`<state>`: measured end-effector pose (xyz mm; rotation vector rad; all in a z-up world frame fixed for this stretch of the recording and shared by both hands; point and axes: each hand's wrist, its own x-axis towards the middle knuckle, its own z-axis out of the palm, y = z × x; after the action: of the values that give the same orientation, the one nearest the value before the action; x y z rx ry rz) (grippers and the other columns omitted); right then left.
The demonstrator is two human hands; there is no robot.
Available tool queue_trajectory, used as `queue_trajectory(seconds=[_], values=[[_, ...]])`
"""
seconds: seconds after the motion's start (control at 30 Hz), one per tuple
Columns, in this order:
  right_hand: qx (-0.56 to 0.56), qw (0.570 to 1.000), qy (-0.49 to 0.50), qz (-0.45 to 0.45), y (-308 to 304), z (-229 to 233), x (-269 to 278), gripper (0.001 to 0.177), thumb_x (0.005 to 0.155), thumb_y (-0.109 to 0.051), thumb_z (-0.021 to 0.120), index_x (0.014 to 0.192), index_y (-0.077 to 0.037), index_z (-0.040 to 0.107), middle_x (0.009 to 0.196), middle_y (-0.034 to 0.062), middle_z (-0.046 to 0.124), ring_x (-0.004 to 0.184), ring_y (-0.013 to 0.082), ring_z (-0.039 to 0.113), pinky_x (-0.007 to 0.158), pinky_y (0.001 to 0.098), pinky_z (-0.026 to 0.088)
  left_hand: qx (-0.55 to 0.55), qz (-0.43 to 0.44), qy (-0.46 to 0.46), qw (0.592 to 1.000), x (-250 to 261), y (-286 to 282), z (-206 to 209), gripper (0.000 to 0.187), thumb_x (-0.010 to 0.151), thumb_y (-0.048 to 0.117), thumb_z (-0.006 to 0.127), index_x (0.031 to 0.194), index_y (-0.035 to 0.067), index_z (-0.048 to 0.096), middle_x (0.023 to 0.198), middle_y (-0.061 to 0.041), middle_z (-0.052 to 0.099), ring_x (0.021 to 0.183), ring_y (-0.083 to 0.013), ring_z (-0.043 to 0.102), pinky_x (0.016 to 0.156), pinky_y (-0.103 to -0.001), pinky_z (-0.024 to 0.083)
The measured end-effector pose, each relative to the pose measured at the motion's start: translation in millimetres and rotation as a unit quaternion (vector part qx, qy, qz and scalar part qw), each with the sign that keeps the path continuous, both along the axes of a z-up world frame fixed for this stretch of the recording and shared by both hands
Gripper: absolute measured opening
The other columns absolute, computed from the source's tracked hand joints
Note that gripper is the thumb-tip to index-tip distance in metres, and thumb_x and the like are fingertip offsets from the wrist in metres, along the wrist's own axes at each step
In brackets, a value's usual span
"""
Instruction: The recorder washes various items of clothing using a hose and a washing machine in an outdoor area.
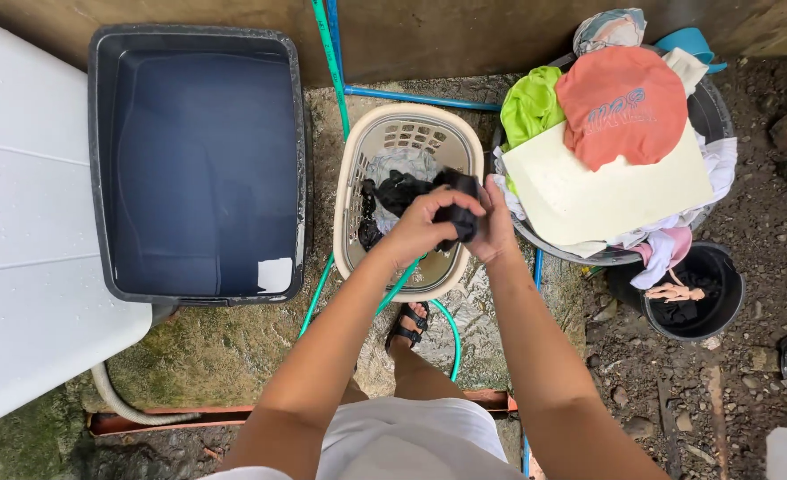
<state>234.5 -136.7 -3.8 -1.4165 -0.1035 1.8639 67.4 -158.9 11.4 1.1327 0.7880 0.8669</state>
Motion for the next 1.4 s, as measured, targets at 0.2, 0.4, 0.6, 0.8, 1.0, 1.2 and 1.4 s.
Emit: queue_trajectory(seconds=[0.2, 0.4, 0.6, 0.8, 1.0, 1.2, 1.4], values=[[0.126, 0.955, 0.268, -0.016, -13.9, -58.0, -19.0, 0.077, 0.091, -0.063, 0.058, 0.142, -0.004, 0.058, 0.135, 0.0171, 0.068, 0.121, 0.0308, 0.068, 0.107, 0.043, 0.056, -0.102, -0.138, -0.156, 0.973, -37.4, -35.3, -25.2, 0.041, 0.075, -0.009, 0.061, 0.114, -0.001, 0.072, 0.12, -0.015, 0.067, 0.114, -0.0214, 0.064, 0.105, -0.032, 0.049], [0.085, 0.967, 0.24, -0.008, -43.1, -123.4, -18.4, 0.051, 0.102, -0.042, 0.055, 0.138, -0.008, 0.061, 0.136, 0.0126, 0.067, 0.117, 0.0273, 0.07, 0.101, 0.0452, 0.058, -0.234, 0.249, -0.406, 0.847, -68.5, -26.8, -26.1, 0.057, 0.093, 0.04, 0.067, 0.134, 0.001, 0.059, 0.131, -0.018, 0.064, 0.121, -0.03, 0.063, 0.106, -0.046, 0.049], [0.027, 0.931, 0.364, 0.015, -68.7, -140.4, -40.5, 0.054, 0.105, -0.043, 0.052, 0.129, 0.004, 0.064, 0.125, 0.0195, 0.071, 0.109, 0.031, 0.071, 0.099, 0.0457, 0.058, -0.401, 0.31, -0.261, 0.822, -52.3, -41.7, -121.5, 0.072, 0.083, 0.064, 0.063, 0.14, 0.019, 0.059, 0.139, -0.004, 0.064, 0.127, -0.0222, 0.061, 0.109, -0.044, 0.046], [-0.138, 0.985, 0.098, 0.024, -86.1, -221.9, -10.7, 0.061, 0.091, -0.049, 0.048, 0.138, -0.014, 0.061, 0.143, 0.0099, 0.064, 0.126, 0.0319, 0.064, 0.103, 0.0599, 0.048, -0.403, 0.321, 0.007, 0.857, -69.9, -14.5, -149.3, 0.054, 0.082, 0.036, 0.081, 0.123, 0.005, 0.066, 0.113, -0.009, 0.073, 0.101, -0.0259, 0.072, 0.086, -0.044, 0.06], [-0.293, 0.954, -0.062, 0.014, -104.4, -352.3, -11.0, 0.081, 0.09, -0.073, 0.041, 0.157, -0.029, 0.031, 0.165, 0.0154, 0.024, 0.133, 0.0582, 0.039, 0.105, 0.0726, 0.041, -0.32, 0.389, -0.039, 0.863, -72.3, -31.4, -221.0, 0.046, 0.089, 0.03, 0.078, 0.125, 0.005, 0.067, 0.113, -0.008, 0.073, 0.101, -0.0217, 0.07, 0.088, -0.039, 0.057], [-0.287, 0.945, -0.148, 0.053, -107.6, -470.7, -40.7, 0.098, 0.076, -0.075, 0.066, 0.147, -0.012, 0.045, 0.154, 0.0143, 0.045, 0.126, 0.0425, 0.054, 0.089, 0.0686, 0.057, -0.317, 0.405, -0.148, 0.845, -103.8, -16.1, -206.1, 0.063, 0.097, 0.051, 0.061, 0.133, 0.0, 0.059, 0.131, -0.013, 0.067, 0.117, -0.0269, 0.068, 0.101, -0.045, 0.057], [-0.149, 0.915, 0.28, -0.249, -102.2, -477.9, -48.4, 0.083, 0.085, -0.088, 0.062, 0.109, -0.009, 0.052, 0.083, 0.0143, 0.065, 0.053, 0.0167, 0.052, 0.048, 0.033, 0.047, -0.288, 0.43, -0.274, 0.811, -110.2, 10.3, -185.4, 0.076, 0.088, 0.063, 0.06, 0.129, -0.002, 0.06, 0.127, -0.015, 0.068, 0.114, -0.0302, 0.069, 0.097, -0.046, 0.058]])
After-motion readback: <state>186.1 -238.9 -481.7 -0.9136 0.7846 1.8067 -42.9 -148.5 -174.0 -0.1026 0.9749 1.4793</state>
